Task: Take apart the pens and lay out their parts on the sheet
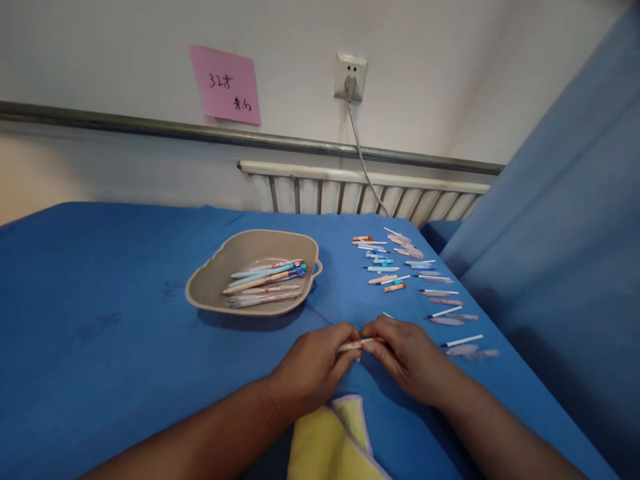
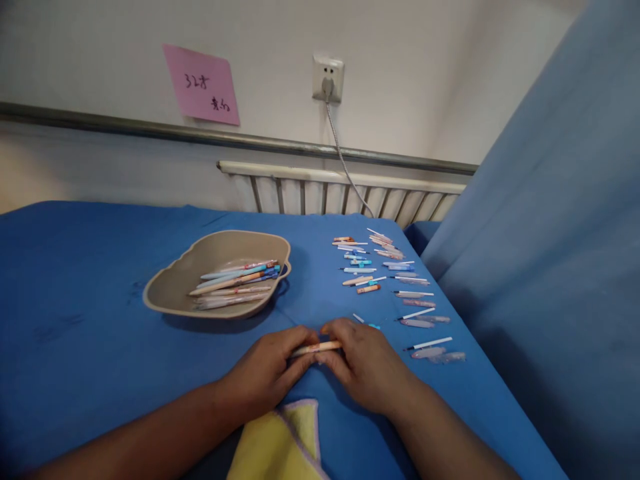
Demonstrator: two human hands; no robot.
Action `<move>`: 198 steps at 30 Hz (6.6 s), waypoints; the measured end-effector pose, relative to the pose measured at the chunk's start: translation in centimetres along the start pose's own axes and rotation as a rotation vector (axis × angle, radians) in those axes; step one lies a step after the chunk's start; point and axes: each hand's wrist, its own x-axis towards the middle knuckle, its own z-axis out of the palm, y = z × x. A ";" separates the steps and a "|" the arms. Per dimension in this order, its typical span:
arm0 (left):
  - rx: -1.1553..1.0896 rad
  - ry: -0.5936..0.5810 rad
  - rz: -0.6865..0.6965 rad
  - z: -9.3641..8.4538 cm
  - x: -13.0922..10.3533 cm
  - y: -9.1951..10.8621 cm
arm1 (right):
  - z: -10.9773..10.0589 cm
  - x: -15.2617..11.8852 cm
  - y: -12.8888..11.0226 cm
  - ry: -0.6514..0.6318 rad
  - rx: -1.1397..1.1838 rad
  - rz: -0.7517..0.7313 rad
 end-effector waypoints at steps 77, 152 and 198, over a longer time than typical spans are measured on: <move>-0.025 -0.042 0.002 -0.7 -0.5 0.3 | 1.9 -0.4 -1.1 -0.037 -0.040 0.016; -0.987 0.328 -0.222 -0.5 0.8 -0.4 | 1.9 0.3 -0.4 0.188 0.652 0.323; -0.357 0.108 -0.107 -3.6 0.2 1.4 | 0.8 0.5 0.5 0.360 0.996 0.291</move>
